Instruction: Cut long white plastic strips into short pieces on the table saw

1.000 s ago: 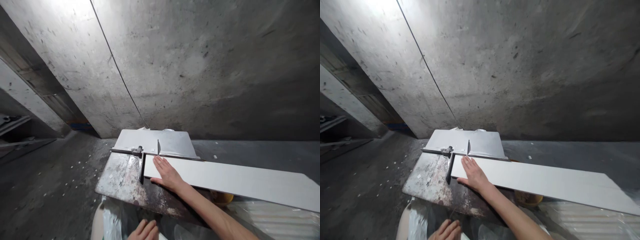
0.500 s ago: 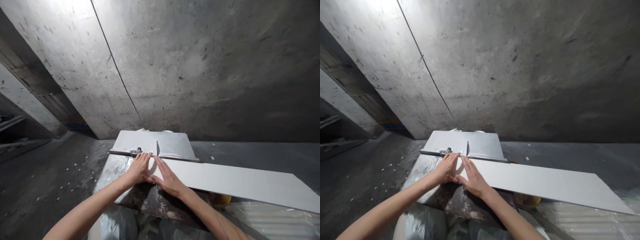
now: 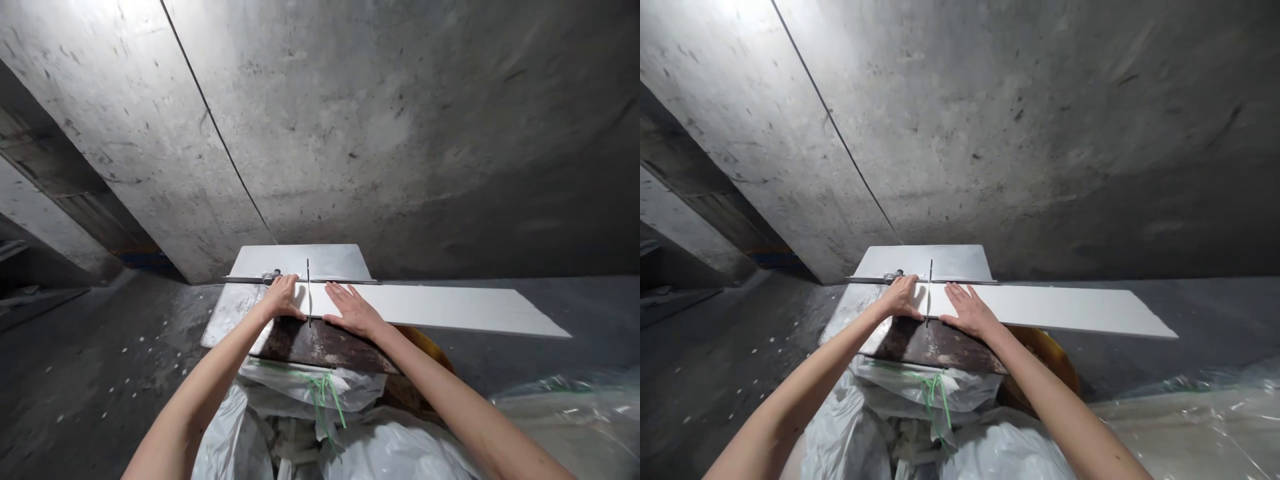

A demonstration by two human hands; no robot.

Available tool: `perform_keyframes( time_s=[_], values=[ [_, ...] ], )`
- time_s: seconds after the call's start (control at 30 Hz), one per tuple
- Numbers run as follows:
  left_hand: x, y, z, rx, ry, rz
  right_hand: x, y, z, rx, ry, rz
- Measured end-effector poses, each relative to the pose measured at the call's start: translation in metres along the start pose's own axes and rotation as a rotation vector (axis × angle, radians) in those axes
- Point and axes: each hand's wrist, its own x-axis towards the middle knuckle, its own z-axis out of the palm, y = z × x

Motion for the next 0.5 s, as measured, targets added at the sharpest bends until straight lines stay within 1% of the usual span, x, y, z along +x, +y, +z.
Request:
perform_keyframes(
  time_s=[0.1, 0.2, 0.3, 0.37, 0.43, 0.5],
  values=[
    [-0.005, 0.005, 0.000, 0.020, -0.011, -0.005, -0.006, -0.003, -0.002, -0.001, 0.006, 0.003],
    [-0.026, 0.018, 0.002, 0.045, -0.020, -0.012, -0.025, -0.018, 0.000, 0.019, 0.064, -0.016],
    [-0.052, 0.035, 0.003, 0.084, -0.039, -0.020, -0.052, -0.040, 0.002, 0.029, 0.121, -0.042],
    [-0.070, 0.045, 0.000, 0.102, -0.078, -0.025, -0.072, -0.051, 0.000, 0.033, 0.153, -0.056],
    [-0.093, 0.056, -0.003, 0.103, -0.131, -0.020, -0.091, -0.056, -0.003, 0.038, 0.173, -0.072],
    [-0.123, 0.069, -0.003, 0.076, -0.177, 0.031, -0.105, -0.056, -0.006, 0.041, 0.184, -0.088]
  ],
)
